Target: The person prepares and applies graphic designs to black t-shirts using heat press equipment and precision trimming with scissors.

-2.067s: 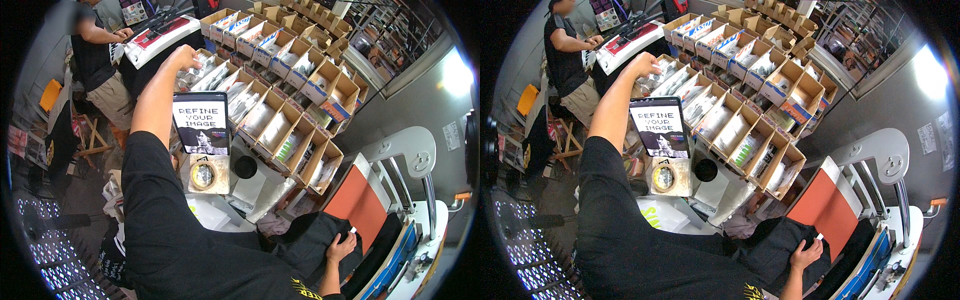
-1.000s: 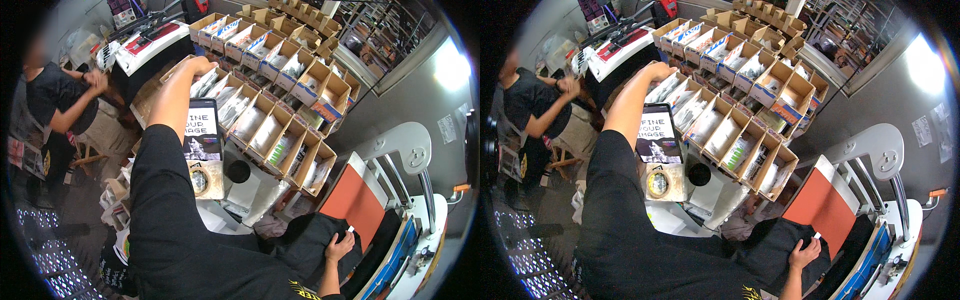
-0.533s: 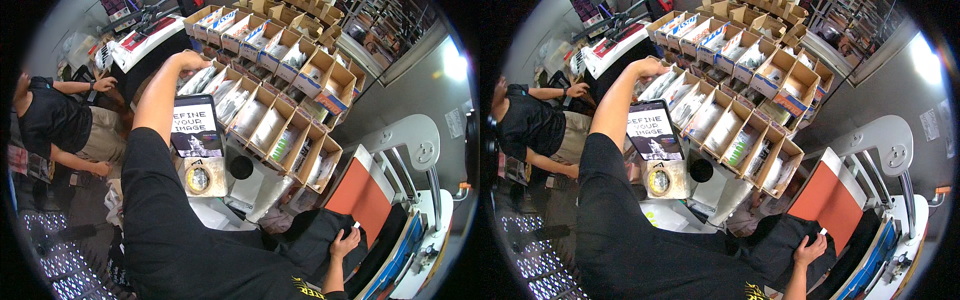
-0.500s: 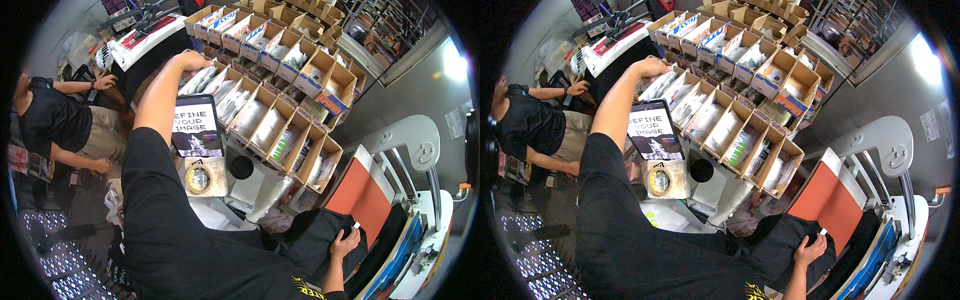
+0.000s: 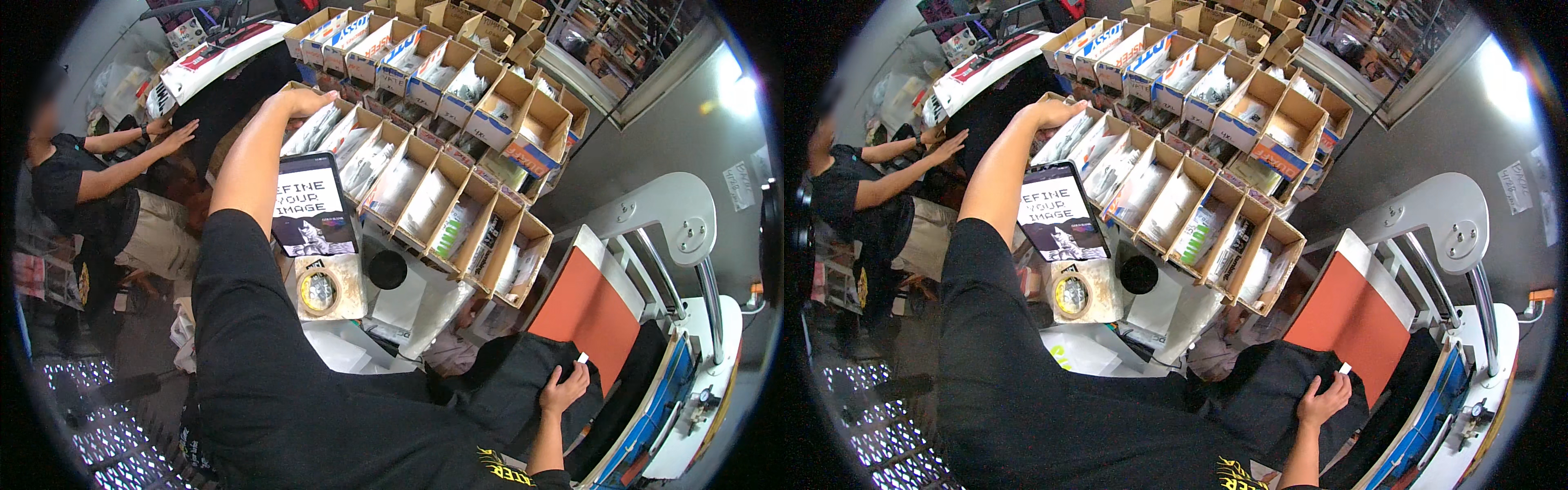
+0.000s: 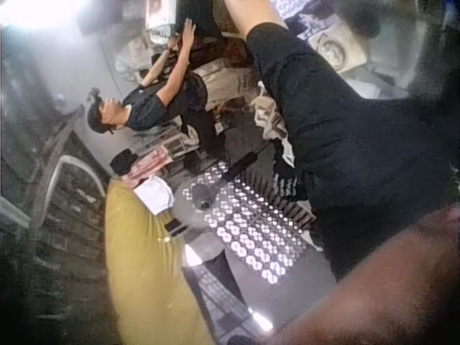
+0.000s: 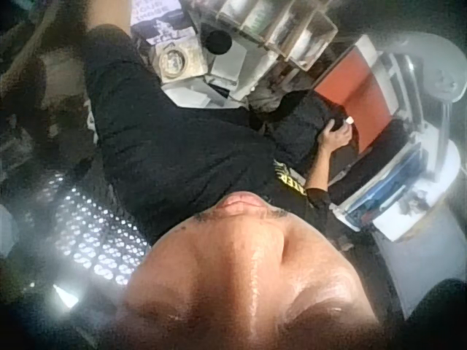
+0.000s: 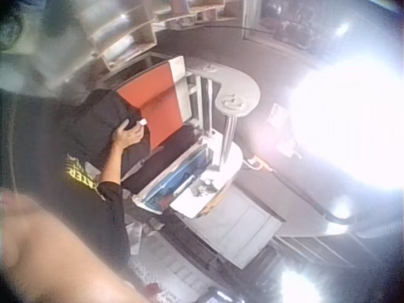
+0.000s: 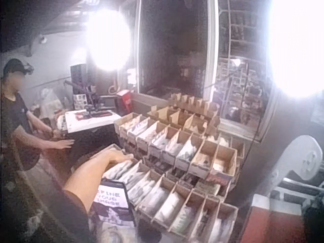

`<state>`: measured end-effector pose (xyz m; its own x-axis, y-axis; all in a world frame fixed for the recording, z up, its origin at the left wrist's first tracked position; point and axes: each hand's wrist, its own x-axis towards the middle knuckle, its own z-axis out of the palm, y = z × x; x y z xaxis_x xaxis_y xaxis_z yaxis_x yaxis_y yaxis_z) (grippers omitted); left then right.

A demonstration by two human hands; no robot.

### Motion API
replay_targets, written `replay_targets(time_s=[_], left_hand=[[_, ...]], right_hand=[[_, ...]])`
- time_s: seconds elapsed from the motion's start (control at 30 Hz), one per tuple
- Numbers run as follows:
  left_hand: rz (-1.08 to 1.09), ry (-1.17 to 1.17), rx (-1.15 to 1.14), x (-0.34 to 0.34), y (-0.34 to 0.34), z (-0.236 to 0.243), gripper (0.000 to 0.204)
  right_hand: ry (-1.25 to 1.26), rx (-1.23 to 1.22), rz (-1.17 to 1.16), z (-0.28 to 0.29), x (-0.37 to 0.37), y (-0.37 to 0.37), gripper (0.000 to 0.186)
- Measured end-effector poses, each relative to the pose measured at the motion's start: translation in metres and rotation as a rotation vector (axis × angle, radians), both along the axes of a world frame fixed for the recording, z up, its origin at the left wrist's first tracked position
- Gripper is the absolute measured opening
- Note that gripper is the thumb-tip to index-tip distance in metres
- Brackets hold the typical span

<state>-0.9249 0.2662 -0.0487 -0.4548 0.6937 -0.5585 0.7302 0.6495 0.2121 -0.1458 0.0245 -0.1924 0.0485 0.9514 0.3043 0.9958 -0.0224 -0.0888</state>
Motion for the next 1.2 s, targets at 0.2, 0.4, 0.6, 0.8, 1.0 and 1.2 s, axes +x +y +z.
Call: replay_targets(time_s=[0.2,0.4,0.6,0.8,1.0,1.2], left_hand=[[0.054,-0.086,0.062,-0.007,-0.010,0.000,0.054],[0.046,-0.065,-0.027,-0.016,-0.018,0.004,0.035],[-0.030,-0.106,0.021,-0.029,-0.031,0.013,0.035],[0.117,-0.250,0.230,-0.046,-0.049,0.021,0.041],[0.049,-0.188,0.398,-0.059,-0.060,0.019,0.042],[-0.124,0.113,0.237,-0.041,-0.060,0.020,0.024]], right_hand=[[0.003,-0.010,-0.008,0.002,-0.001,-0.001,0.045],[-0.005,0.005,0.002,0.000,0.000,0.001,0.045],[-0.028,0.016,0.005,0.001,-0.001,-0.001,0.043],[-0.016,0.013,0.000,-0.002,0.001,0.000,0.044],[-0.018,0.007,0.000,-0.003,0.003,0.001,0.046],[-0.023,0.007,-0.006,-0.004,0.005,-0.001,0.045]])
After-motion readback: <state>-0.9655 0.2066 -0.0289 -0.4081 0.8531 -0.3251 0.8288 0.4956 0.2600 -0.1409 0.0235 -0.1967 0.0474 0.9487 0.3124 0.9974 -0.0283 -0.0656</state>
